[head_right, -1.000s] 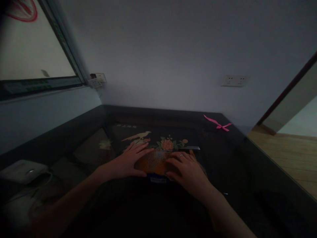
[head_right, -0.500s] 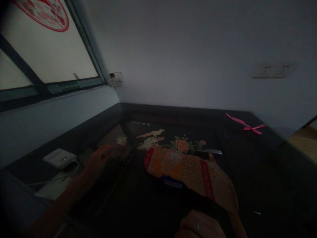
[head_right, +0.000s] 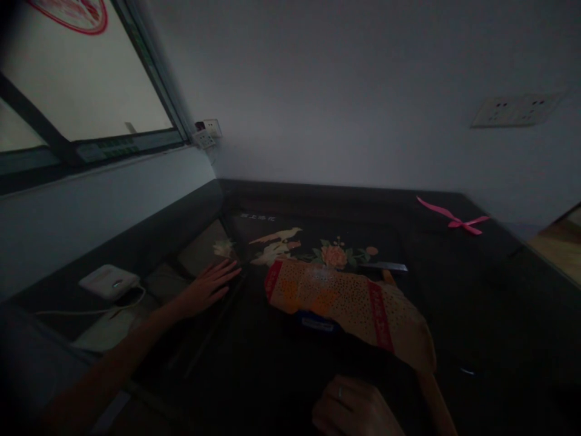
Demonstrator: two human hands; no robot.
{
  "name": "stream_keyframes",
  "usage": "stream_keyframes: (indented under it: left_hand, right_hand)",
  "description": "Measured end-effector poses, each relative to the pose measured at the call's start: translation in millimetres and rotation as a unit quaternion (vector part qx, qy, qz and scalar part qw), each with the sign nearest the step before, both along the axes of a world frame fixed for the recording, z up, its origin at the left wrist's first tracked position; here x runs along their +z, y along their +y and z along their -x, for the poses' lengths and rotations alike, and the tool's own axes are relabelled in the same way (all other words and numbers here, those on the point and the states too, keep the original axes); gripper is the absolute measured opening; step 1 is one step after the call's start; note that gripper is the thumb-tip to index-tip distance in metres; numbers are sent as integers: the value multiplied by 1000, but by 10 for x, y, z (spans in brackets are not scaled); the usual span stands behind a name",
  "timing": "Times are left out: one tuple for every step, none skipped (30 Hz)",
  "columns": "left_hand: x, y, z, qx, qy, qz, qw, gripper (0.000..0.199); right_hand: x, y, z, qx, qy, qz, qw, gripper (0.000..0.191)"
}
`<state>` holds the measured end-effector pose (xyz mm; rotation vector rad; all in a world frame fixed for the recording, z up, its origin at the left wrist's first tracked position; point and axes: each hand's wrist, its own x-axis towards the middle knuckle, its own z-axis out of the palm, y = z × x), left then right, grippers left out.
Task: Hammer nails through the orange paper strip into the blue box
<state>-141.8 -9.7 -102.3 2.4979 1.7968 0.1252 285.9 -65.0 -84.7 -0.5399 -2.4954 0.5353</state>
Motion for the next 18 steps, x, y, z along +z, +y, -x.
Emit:
stream_keyframes:
  left_hand:
    - [-1, 1, -2, -5, 8, 9, 1000, 51]
    - [1, -1, -12, -11, 13, 15, 1000, 52]
    - [7, -6, -32, -19, 17, 18, 1000, 52]
    - [16, -14, -63, -27, 18, 21, 999, 53]
    - [27, -25, -103, -37, 18, 23, 999, 53]
    - [38, -41, -152, -47, 17, 26, 998, 53]
    - [49, -59, -206, -58, 16, 29, 998, 54]
    - [57, -81, -264, -69, 15, 33, 997, 55]
    - [63, -106, -323, -80, 14, 35, 996, 55]
    - [66, -134, -380, -91, 14, 37, 995, 56]
    - [67, -163, -436, -102, 13, 39, 994, 57]
    - [69, -192, -491, -116, 12, 41, 992, 59]
    - [74, -222, -547, -131, 12, 45, 990, 60]
    - [83, -252, -605, -148, 12, 48, 988, 60]
    - [98, -280, -668, -167, 11, 52, 985, 61]
    - [118, -308, -738, -186, 10, 58, 981, 62]
    - [144, -335, -816, -207, 7, 66, 976, 63]
    - [172, -360, -902, -229, 2, 76, 971, 65]
  right_hand:
    - [19, -5, 5, -1, -6, 8, 1000, 28]
    - [41, -11, 10, -1, -14, 15, 1000, 27]
    - [63, -17, 14, -3, -23, 22, 999, 27]
    - [81, -24, 17, -4, -30, 29, 999, 26]
    - [93, -31, 18, -6, -35, 34, 999, 26]
    - [97, -38, 18, -7, -37, 38, 999, 26]
    - [95, -45, 16, -9, -37, 41, 998, 26]
    - [86, -51, 15, -10, -38, 45, 998, 27]
    - [75, -55, 13, -11, -41, 49, 998, 28]
    - [63, -58, 11, -12, -48, 54, 997, 28]
    - [54, -59, 9, -15, -55, 60, 997, 28]
    - [49, -59, 9, -18, -61, 64, 996, 27]
    - [49, -57, 9, -22, -66, 67, 995, 27]
    - [56, -54, 10, -26, -67, 68, 995, 27]
    - [67, -50, 12, -31, -68, 68, 995, 27]
    - [82, -45, 14, -35, -68, 69, 995, 27]
    - [99, -41, 16, -37, -68, 69, 995, 28]
    - [116, -37, 18, -38, -67, 68, 995, 28]
